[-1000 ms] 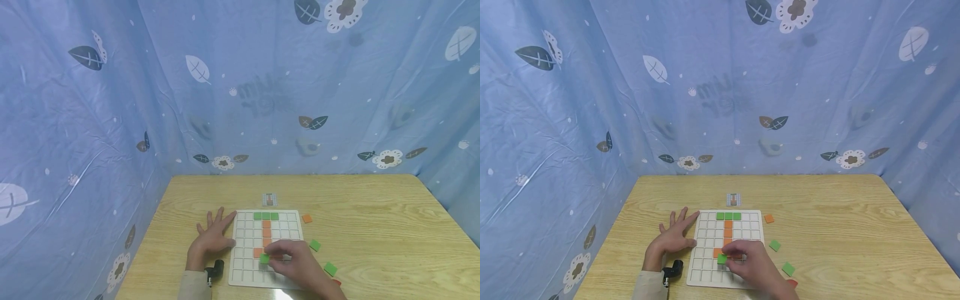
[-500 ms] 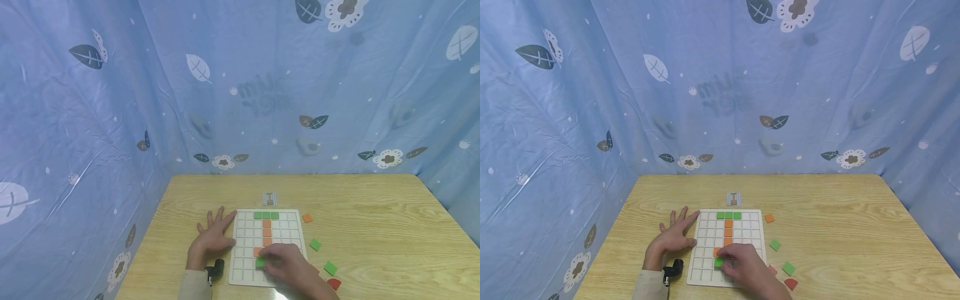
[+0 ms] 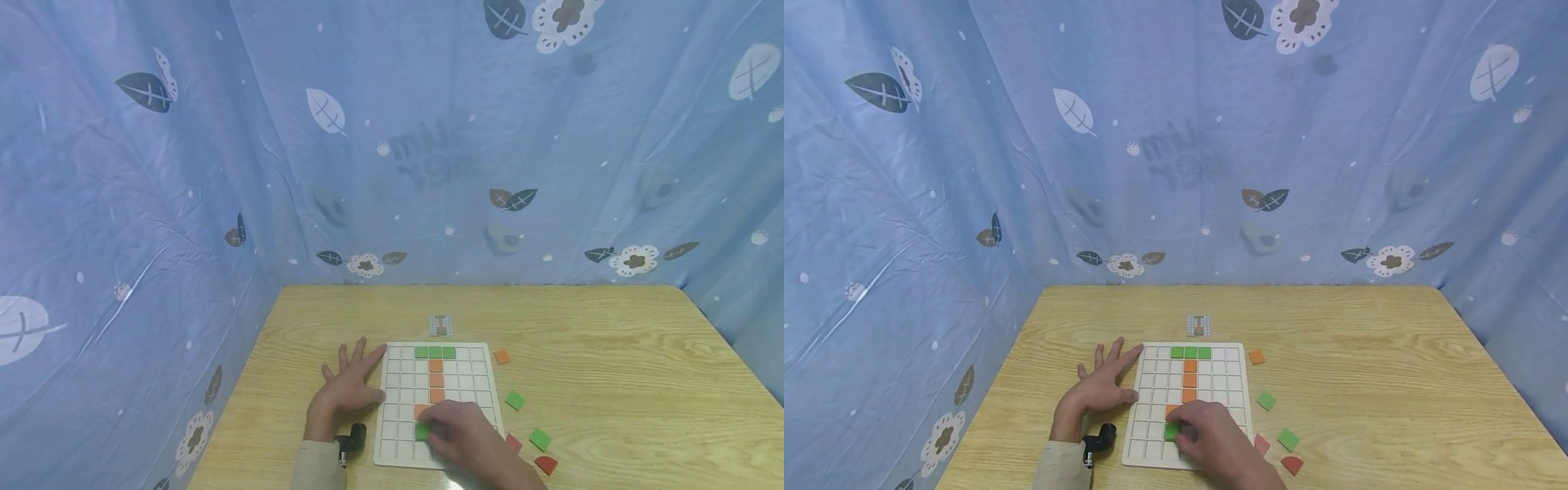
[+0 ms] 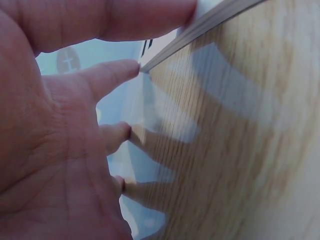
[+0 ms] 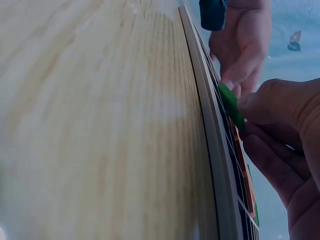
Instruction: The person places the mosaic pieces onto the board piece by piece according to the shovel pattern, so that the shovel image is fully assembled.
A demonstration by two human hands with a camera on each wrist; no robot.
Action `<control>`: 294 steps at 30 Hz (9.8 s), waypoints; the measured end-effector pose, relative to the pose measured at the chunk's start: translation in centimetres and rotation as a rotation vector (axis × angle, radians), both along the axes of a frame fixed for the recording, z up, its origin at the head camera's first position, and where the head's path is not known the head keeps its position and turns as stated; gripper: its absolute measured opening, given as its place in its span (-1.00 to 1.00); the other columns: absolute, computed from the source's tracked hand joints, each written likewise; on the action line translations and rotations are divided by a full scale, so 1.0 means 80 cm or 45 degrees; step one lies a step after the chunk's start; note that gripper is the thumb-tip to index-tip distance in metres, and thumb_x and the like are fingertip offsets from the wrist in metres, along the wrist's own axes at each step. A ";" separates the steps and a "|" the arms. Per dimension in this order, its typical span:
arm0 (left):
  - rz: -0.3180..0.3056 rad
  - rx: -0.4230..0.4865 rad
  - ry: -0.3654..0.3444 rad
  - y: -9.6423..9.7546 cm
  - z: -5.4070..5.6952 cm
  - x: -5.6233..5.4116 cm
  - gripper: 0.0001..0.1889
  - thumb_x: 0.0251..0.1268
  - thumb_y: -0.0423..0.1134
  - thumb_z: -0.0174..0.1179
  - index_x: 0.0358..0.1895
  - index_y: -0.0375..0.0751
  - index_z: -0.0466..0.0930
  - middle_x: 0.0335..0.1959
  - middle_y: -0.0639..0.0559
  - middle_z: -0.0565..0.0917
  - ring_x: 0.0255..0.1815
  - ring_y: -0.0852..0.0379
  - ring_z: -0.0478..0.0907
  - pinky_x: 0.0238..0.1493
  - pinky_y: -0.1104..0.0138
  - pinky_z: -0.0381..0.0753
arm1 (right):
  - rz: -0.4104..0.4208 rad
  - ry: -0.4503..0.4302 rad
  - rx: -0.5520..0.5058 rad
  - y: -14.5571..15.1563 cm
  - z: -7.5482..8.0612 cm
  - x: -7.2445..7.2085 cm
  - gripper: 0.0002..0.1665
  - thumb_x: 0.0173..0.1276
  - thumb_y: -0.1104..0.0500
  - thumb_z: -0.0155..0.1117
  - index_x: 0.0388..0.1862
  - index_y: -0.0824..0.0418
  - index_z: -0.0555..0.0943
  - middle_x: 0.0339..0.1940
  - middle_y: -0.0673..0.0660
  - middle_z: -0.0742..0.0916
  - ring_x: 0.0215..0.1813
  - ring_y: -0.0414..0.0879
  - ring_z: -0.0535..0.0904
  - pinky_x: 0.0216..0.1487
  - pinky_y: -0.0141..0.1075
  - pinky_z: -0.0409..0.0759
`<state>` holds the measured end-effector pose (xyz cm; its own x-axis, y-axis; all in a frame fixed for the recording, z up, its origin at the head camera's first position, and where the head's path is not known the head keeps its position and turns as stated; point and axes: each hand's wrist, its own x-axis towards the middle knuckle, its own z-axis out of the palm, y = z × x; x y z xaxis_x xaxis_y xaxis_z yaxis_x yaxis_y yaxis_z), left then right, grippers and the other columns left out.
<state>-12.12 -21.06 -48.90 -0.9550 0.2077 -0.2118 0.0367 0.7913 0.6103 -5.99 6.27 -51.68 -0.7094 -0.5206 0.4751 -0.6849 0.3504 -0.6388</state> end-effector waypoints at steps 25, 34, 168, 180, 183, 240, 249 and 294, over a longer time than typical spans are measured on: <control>0.005 -0.001 0.006 0.001 0.000 -0.001 0.07 -0.02 -0.19 0.42 0.75 0.12 0.28 0.84 -0.32 -0.07 0.79 -0.60 -0.45 0.44 -0.73 -0.58 | -0.025 -0.050 0.013 -0.005 -0.004 -0.002 -0.62 0.14 0.44 0.56 -0.10 0.10 0.84 -0.22 -0.09 0.86 -0.19 -0.39 0.63 -0.14 -0.47 0.69; 0.001 0.039 0.047 -0.005 -0.017 -0.004 0.07 -0.03 -0.17 0.39 0.74 0.23 0.29 0.84 -0.35 -0.07 0.78 -0.63 -0.47 0.39 -0.73 -0.67 | 0.054 -0.131 -0.101 0.012 0.012 -0.007 -0.65 0.24 0.39 0.58 -0.02 0.13 0.84 -0.10 -0.01 0.91 -0.12 -0.20 0.86 -0.03 -0.40 0.81; 0.009 0.033 0.022 -0.001 -0.005 -0.002 0.04 0.02 -0.20 0.41 0.74 0.15 0.30 0.83 -0.37 -0.06 0.77 -0.65 -0.47 0.40 -0.72 -0.67 | -0.204 -0.257 0.061 0.103 0.030 0.003 -0.67 0.26 0.29 0.65 -0.07 -0.08 0.88 -0.11 -0.20 0.91 -0.13 -0.28 0.85 -0.03 -0.33 0.82; 0.000 -0.013 -0.006 0.000 0.000 -0.001 0.06 0.01 -0.18 0.41 0.75 0.14 0.28 0.85 -0.30 -0.07 0.79 -0.59 -0.46 0.45 -0.72 -0.57 | -0.179 -0.242 0.051 0.084 0.011 0.006 -0.71 0.30 0.21 0.65 -0.05 -0.10 0.89 -0.08 -0.22 0.90 0.00 -0.31 0.83 0.03 -0.36 0.82; -0.002 -0.022 -0.005 0.000 0.000 0.000 0.07 0.00 -0.17 0.41 0.75 0.16 0.28 0.85 -0.29 -0.07 0.79 -0.60 -0.45 0.45 -0.73 -0.55 | -0.149 -0.124 0.027 0.080 0.005 0.006 -0.68 0.24 0.28 0.67 -0.07 -0.06 0.89 -0.11 -0.18 0.91 -0.03 -0.31 0.83 0.04 -0.49 0.76; 0.007 -0.010 -0.011 0.000 -0.002 -0.002 0.08 -0.02 -0.18 0.41 0.75 0.14 0.27 0.85 -0.29 -0.08 0.80 -0.57 -0.47 0.47 -0.70 -0.59 | -0.122 -0.103 0.075 0.061 0.001 0.012 -0.63 0.26 0.40 0.55 -0.05 0.01 0.84 -0.13 -0.20 0.86 -0.11 -0.40 0.70 -0.05 -0.36 0.78; 0.011 0.010 -0.004 -0.002 0.000 -0.001 0.07 0.00 -0.19 0.41 0.75 0.12 0.28 0.85 -0.32 -0.08 0.79 -0.59 -0.48 0.45 -0.69 -0.64 | -0.099 -0.116 0.004 0.059 0.003 0.015 -0.57 0.24 0.45 0.52 -0.05 -0.02 0.82 -0.12 -0.19 0.86 -0.11 -0.38 0.72 -0.07 -0.43 0.75; 0.017 0.011 -0.004 0.000 0.000 0.000 0.08 -0.03 -0.19 0.43 0.74 0.16 0.30 0.85 -0.28 -0.07 0.80 -0.57 -0.46 0.46 -0.70 -0.60 | -0.141 -0.583 -0.076 0.210 0.045 -0.141 -0.51 0.43 0.16 0.57 0.31 0.17 0.76 0.24 0.22 0.84 0.28 0.10 0.81 0.19 -0.36 0.77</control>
<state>-12.15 -21.04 -48.93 -0.9569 0.1968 -0.2134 0.0242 0.7866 0.6170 -17.28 23.08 -48.04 -0.9024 -0.4115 0.1275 -0.2891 0.3590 -0.8874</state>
